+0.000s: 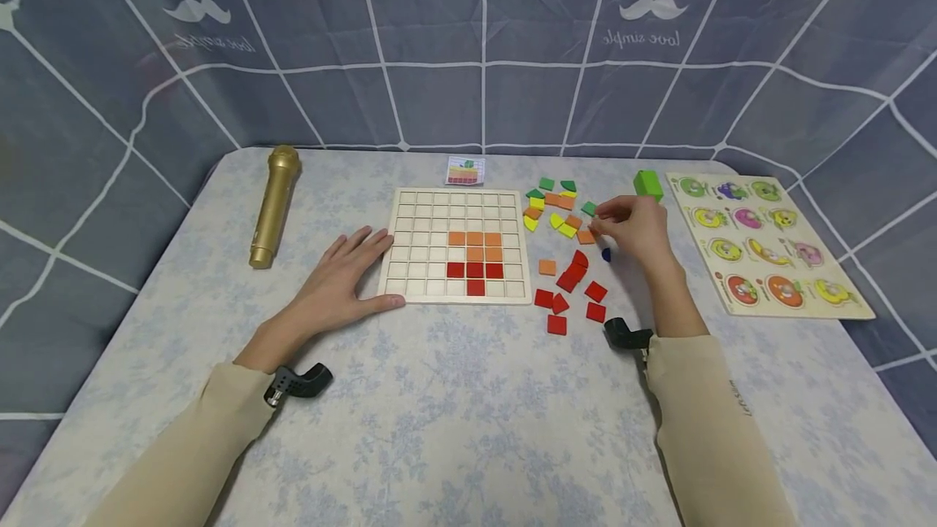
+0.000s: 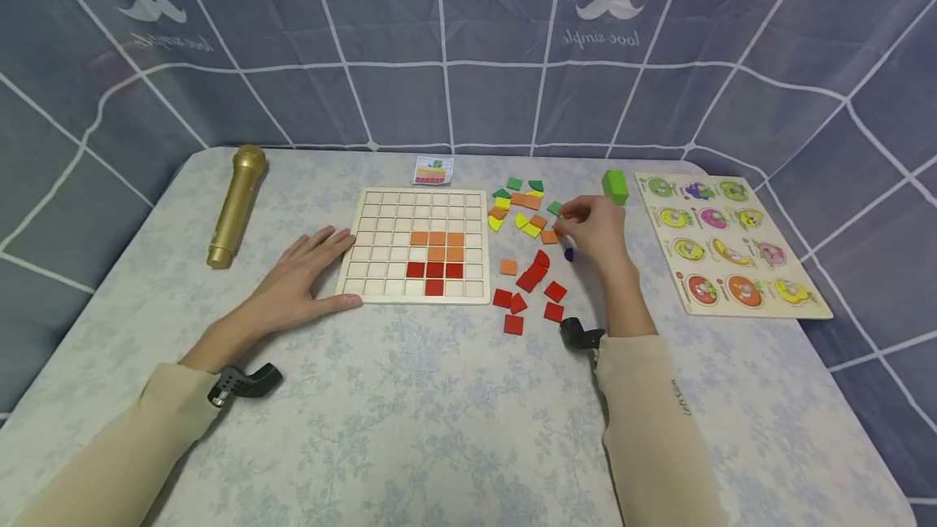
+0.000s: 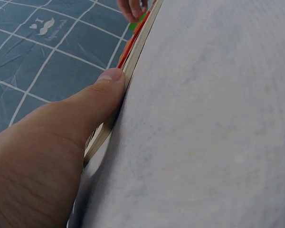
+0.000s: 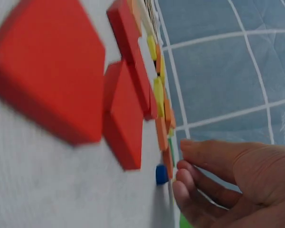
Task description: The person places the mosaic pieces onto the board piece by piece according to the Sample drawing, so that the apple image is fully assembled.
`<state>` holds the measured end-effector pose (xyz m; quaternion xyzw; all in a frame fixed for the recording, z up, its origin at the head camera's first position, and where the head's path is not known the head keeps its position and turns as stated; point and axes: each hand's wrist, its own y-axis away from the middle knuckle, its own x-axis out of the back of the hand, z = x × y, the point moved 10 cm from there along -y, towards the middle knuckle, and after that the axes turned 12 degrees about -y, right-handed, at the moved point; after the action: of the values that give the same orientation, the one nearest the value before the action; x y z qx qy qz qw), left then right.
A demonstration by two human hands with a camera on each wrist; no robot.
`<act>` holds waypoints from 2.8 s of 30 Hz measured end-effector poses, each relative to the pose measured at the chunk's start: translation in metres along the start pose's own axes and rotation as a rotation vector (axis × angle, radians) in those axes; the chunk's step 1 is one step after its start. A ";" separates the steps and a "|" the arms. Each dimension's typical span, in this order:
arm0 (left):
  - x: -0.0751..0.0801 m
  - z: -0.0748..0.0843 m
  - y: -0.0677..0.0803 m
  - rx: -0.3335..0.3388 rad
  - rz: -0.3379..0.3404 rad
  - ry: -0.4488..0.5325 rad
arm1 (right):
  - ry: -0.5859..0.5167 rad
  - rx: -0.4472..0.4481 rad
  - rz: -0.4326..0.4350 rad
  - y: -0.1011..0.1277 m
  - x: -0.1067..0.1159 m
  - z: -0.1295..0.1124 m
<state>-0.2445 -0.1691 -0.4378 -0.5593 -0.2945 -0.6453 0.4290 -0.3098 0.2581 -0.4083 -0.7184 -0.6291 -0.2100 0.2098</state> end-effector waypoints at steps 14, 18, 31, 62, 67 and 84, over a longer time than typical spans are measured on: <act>-0.001 -0.001 -0.001 -0.002 0.000 -0.001 | -0.042 -0.077 -0.014 -0.003 -0.002 0.017; 0.000 -0.001 -0.001 -0.001 -0.006 -0.004 | -0.117 -0.071 -0.004 -0.002 0.000 0.015; 0.001 0.000 0.000 0.001 0.006 -0.005 | -0.226 0.061 -0.196 0.008 -0.070 -0.056; -0.002 -0.001 -0.002 -0.015 -0.010 -0.012 | -0.084 0.373 -0.440 0.047 -0.178 -0.121; -0.003 -0.001 -0.002 -0.013 -0.012 -0.014 | -0.101 0.376 -0.429 0.048 -0.180 -0.120; -0.001 0.000 -0.001 -0.002 -0.013 -0.017 | -0.166 0.326 -0.304 0.024 -0.139 -0.109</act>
<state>-0.2454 -0.1689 -0.4391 -0.5631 -0.3012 -0.6436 0.4219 -0.3068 0.0805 -0.3981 -0.5866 -0.7708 -0.0751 0.2368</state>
